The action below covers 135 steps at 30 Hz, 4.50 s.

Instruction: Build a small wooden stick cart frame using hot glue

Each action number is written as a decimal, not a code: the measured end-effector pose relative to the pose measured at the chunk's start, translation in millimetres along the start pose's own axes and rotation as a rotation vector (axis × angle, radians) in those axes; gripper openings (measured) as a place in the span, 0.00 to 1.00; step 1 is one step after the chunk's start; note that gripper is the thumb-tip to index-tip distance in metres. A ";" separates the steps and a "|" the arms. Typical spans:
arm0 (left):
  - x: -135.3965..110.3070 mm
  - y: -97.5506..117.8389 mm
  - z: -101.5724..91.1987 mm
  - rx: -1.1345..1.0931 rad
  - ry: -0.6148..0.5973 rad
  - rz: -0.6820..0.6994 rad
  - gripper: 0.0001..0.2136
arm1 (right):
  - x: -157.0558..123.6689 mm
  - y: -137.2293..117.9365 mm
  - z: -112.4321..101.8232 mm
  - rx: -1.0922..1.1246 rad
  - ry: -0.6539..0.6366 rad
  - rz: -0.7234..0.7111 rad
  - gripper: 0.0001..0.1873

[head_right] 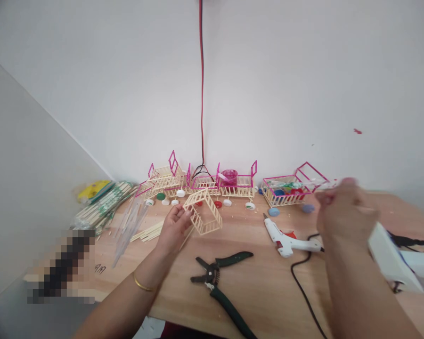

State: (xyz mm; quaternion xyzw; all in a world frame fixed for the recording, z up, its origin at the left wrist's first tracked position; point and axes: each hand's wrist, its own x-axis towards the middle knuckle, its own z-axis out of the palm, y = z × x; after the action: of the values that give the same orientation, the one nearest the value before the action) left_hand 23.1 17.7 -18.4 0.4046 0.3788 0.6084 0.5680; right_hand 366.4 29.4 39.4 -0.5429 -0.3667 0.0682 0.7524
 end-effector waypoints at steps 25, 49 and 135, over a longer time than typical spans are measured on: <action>-11.8 0.7 4.0 1.053 -0.458 0.719 0.26 | -105.3 -12.8 43.5 -0.250 -1.368 -0.029 0.27; -11.8 2.0 -0.9 0.816 -0.538 0.306 0.24 | -100.4 0.7 34.2 -0.278 -1.546 -0.076 0.27; -14.7 -22.6 7.3 1.094 -0.362 0.453 0.21 | -130.2 18.4 47.0 -0.384 -1.245 -0.277 0.21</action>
State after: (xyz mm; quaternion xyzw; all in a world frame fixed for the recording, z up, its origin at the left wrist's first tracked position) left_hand 38.9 4.6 -37.3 0.8043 0.4382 0.3533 0.1904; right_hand 248.4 7.6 -32.1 -0.4743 -0.8048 0.2050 0.2920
